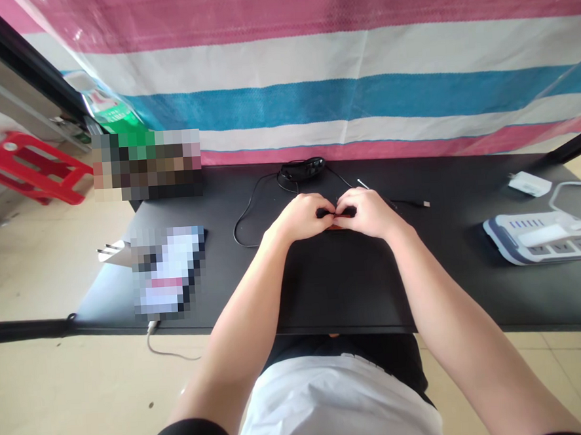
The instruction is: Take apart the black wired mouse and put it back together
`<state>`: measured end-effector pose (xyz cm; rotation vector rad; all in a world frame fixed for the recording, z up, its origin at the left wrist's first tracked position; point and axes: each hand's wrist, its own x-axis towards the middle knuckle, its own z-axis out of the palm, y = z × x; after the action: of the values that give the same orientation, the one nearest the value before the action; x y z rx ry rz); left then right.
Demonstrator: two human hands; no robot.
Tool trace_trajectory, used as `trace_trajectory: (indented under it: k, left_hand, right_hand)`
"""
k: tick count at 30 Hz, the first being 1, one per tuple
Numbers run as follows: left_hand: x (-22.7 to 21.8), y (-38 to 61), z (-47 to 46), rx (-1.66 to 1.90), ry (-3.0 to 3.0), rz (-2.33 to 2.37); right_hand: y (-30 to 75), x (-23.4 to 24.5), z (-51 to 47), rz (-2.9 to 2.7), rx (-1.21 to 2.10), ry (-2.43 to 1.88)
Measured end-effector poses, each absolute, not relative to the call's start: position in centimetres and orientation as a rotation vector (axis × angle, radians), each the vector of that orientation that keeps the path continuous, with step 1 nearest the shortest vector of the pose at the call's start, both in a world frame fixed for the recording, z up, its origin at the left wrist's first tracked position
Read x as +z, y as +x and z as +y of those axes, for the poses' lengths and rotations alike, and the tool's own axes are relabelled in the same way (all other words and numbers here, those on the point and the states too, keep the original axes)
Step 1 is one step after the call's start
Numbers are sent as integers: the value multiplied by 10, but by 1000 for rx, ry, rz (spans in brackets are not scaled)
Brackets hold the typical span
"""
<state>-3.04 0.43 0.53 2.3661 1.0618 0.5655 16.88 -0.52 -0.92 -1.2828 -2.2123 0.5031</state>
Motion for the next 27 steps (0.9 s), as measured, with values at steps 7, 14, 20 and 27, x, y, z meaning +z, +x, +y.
trace_trajectory:
  k: [7,14,20,27]
  left_hand:
    - [9,-32,3,462,2355,1016]
    - [12,-29,1,266,2274,1183]
    - [8,-29,2,291,2238,1182]
    - [6,-29,1,353,2232,1166]
  right_hand:
    - [169,-5,-7,-2224,510,-1315]
    - [168,-5,-8,-2223,574,-1339]
    - [168,-8,-7,-2264,573,-1333]
    - [166,-10,-8,-2278,576,-1294]
